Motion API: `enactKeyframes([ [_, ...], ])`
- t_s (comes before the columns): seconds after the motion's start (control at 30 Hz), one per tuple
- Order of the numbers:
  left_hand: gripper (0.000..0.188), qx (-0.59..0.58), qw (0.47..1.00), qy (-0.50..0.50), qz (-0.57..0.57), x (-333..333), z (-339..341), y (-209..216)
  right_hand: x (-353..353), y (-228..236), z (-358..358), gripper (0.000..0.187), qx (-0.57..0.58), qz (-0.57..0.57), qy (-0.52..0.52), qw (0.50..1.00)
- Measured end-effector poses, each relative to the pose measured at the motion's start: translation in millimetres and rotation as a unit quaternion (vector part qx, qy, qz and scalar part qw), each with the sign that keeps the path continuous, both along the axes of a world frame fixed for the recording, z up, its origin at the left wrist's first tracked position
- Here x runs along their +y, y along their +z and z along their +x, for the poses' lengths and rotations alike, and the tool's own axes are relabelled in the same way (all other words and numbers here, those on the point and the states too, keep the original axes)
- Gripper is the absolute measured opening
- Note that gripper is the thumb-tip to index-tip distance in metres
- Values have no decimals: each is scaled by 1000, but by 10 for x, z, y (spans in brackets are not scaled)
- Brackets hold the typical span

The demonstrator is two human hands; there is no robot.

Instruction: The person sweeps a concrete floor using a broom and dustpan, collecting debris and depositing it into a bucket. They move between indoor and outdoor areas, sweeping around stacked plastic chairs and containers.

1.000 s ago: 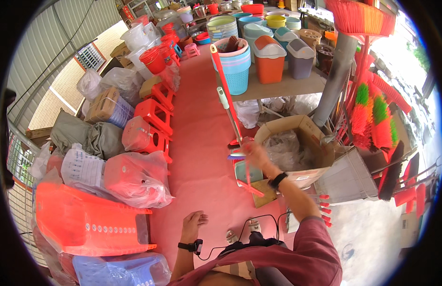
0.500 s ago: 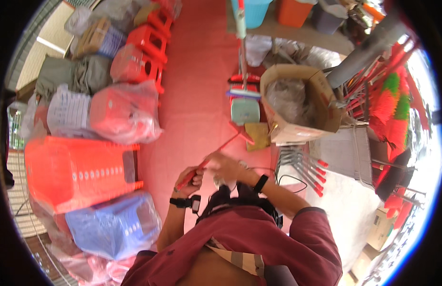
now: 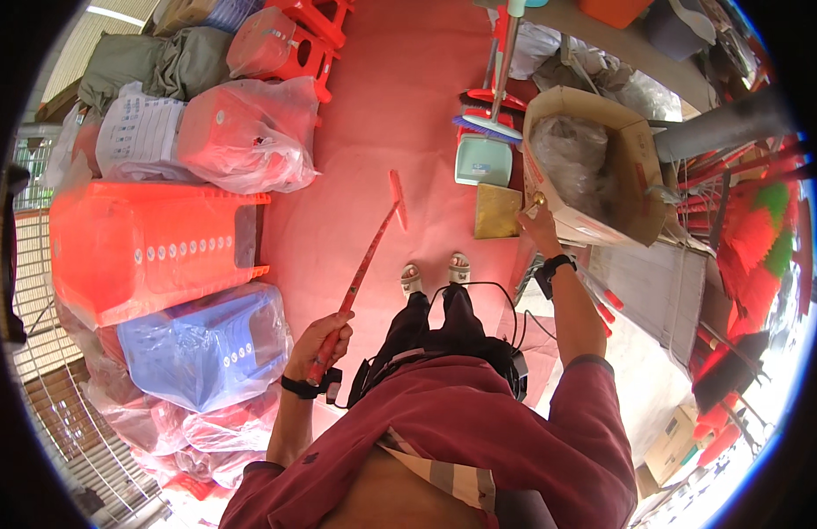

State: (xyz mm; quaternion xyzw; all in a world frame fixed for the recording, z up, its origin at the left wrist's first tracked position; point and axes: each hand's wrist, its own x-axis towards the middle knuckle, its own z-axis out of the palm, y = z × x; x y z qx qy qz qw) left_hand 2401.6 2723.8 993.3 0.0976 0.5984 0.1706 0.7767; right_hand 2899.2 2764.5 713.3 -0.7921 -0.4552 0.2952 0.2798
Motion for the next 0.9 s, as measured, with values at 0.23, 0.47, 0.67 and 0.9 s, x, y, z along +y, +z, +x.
enactKeyframes([
  [0.23, 23, 60, 998, -9, 35, -82, 201, -265, 259, 176, -138, 31, 11, 15, 78, 997],
  [0.47, 35, 148, 958, -176, 169, 283, 507, -776, 191, 420, -318, 28, -22, 4, 20, 1000],
  [0.67, 42, 282, 862, -330, 262, 289, 613, -1339, 113, 171, -423, 37, 6, -22, -19, 1000],
  [0.9, 46, 211, 852, -446, 173, -330, 364, -778, 101, 138, -683, 42, -57, -62, -27, 996],
])
